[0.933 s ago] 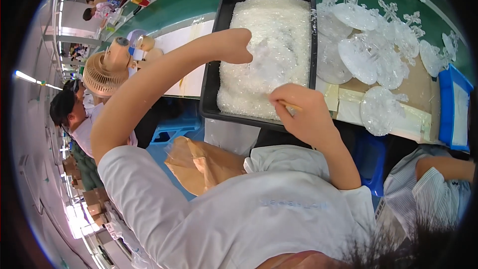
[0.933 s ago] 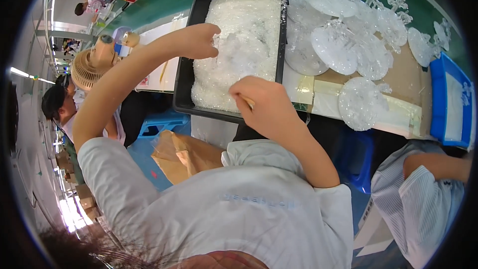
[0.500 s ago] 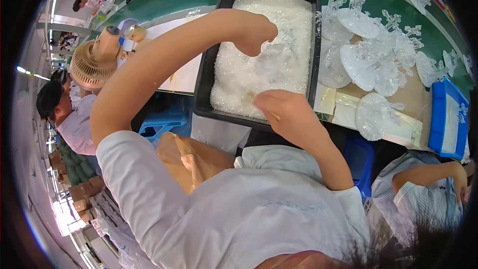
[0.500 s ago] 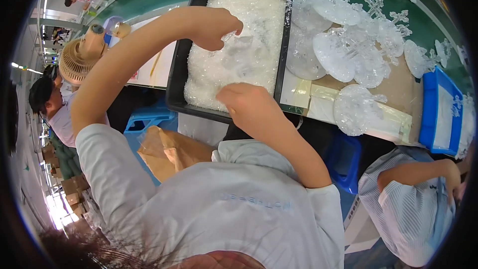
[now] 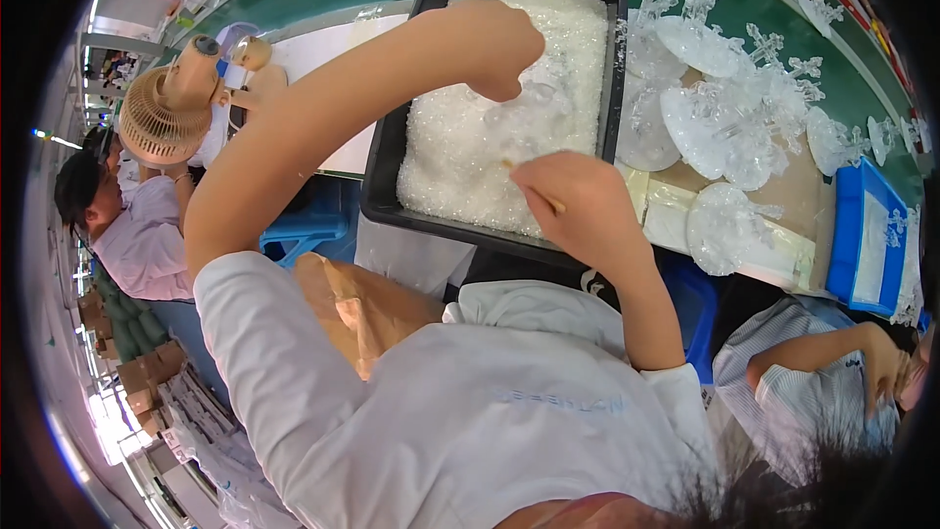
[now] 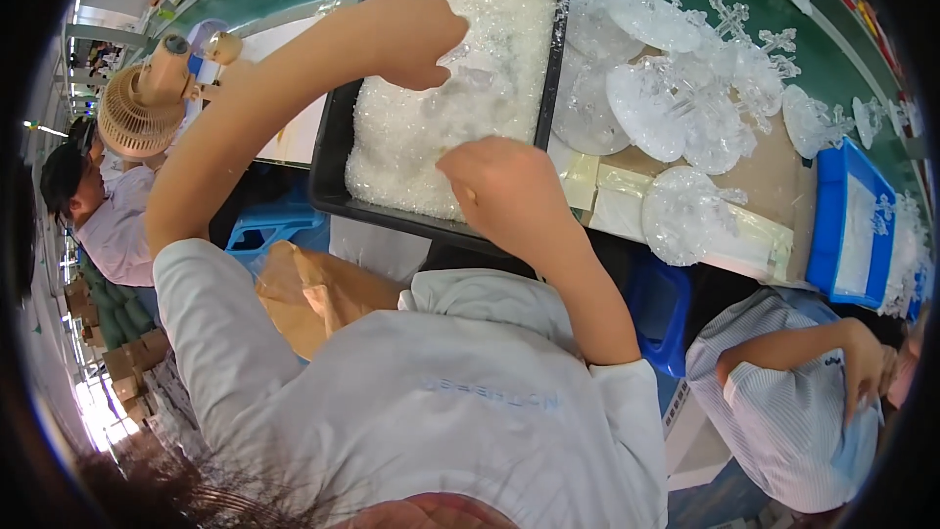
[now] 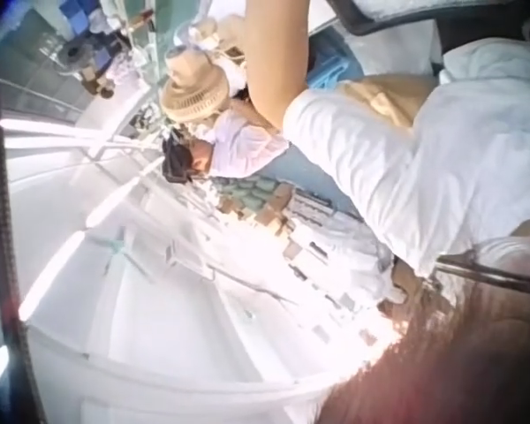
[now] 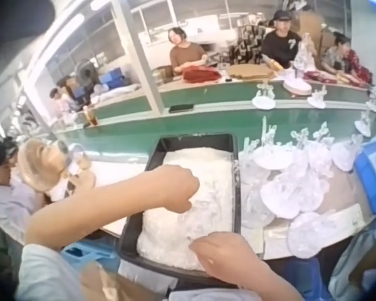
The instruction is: The recorder is applying white granular material to plastic snowflake-shaped ornaments using a dipping method and a small brush to refine the finish.
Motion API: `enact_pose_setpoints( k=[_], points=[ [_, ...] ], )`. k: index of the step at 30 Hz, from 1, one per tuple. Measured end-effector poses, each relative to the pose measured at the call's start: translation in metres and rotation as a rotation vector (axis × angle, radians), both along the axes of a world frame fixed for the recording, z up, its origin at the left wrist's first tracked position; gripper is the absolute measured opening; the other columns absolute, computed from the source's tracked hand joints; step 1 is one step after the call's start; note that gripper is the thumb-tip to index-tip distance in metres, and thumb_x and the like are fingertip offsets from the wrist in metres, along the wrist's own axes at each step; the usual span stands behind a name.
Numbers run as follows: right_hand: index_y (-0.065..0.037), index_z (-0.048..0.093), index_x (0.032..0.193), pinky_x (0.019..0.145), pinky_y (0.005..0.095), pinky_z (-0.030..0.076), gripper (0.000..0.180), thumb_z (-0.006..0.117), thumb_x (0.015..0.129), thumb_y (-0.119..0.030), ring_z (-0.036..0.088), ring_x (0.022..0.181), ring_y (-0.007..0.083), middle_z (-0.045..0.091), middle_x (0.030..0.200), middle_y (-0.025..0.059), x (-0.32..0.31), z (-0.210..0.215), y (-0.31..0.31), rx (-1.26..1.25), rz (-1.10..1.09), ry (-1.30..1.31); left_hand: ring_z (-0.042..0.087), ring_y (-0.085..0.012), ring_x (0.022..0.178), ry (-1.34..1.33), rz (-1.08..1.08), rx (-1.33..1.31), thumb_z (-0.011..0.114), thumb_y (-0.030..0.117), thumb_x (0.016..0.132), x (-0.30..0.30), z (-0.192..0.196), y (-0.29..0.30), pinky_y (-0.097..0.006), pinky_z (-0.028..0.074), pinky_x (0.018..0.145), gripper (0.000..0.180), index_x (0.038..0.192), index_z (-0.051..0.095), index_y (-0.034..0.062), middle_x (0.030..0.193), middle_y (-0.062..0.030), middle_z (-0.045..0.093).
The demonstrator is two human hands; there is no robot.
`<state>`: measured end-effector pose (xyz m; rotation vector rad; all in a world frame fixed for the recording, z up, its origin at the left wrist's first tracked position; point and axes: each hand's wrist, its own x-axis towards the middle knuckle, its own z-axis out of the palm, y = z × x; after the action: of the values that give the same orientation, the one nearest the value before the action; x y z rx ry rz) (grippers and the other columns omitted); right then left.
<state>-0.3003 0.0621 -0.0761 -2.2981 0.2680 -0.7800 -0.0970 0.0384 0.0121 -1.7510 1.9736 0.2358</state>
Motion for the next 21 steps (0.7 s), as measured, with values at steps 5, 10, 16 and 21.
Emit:
enact_pose_setpoints(
  k=[5, 10, 16, 21],
  points=[
    [-0.004, 0.071, 0.09, 0.068, 0.035, 0.054, 0.019, 0.071, 0.073, 0.006, 0.069, 0.077, 0.0276, 0.071, 0.085, 0.0107, -0.007, 0.007, 0.0, -0.001, 0.0, -0.164, 0.067, -0.0394, 0.084, 0.077, -0.004, -0.061, 0.066, 0.016, 0.081, 0.006, -0.012, 0.009, -0.046, 0.055, 0.073, 0.017, 0.079, 0.069, -0.001, 0.084, -0.0224, 0.067],
    [-0.001, 0.07, 0.089, 0.067, 0.032, 0.054, 0.016, 0.07, 0.075, 0.006, 0.068, 0.074, 0.0241, 0.071, 0.085, 0.0119, -0.026, 0.012, 0.006, 0.069, 0.005, -0.283, 0.07, -0.0353, 0.08, -0.003, -0.038, -0.258, 0.064, 0.008, 0.081, 0.004, 0.006, 0.05, -0.044, 0.056, 0.067, 0.008, 0.082, 0.069, 0.0016, 0.088, -0.0191, 0.069],
    [0.002, 0.069, 0.092, 0.065, 0.0248, 0.05, 0.009, 0.065, 0.084, 0.003, 0.065, 0.073, 0.016, 0.069, 0.083, 0.0114, -0.045, 0.021, -0.008, 0.28, -0.096, -0.286, 0.065, -0.0273, 0.062, -0.085, -0.033, -0.598, 0.065, 0.02, 0.085, 0.02, -0.015, 0.112, -0.038, 0.052, 0.057, 0.016, 0.089, 0.061, 0.0055, 0.071, -0.0097, 0.064],
    [0.004, 0.065, 0.103, 0.064, 0.0242, 0.046, 0.019, 0.053, 0.098, -0.009, 0.058, 0.071, 0.011, 0.063, 0.082, 0.0067, -0.039, 0.032, -0.025, 0.642, -0.128, -0.368, 0.06, -0.0148, 0.058, -0.078, -0.066, -1.018, 0.067, 0.008, 0.079, 0.013, -0.038, 0.137, -0.028, 0.048, 0.05, 0.017, 0.094, 0.06, 0.0052, 0.077, -0.0033, 0.063]
  ],
)
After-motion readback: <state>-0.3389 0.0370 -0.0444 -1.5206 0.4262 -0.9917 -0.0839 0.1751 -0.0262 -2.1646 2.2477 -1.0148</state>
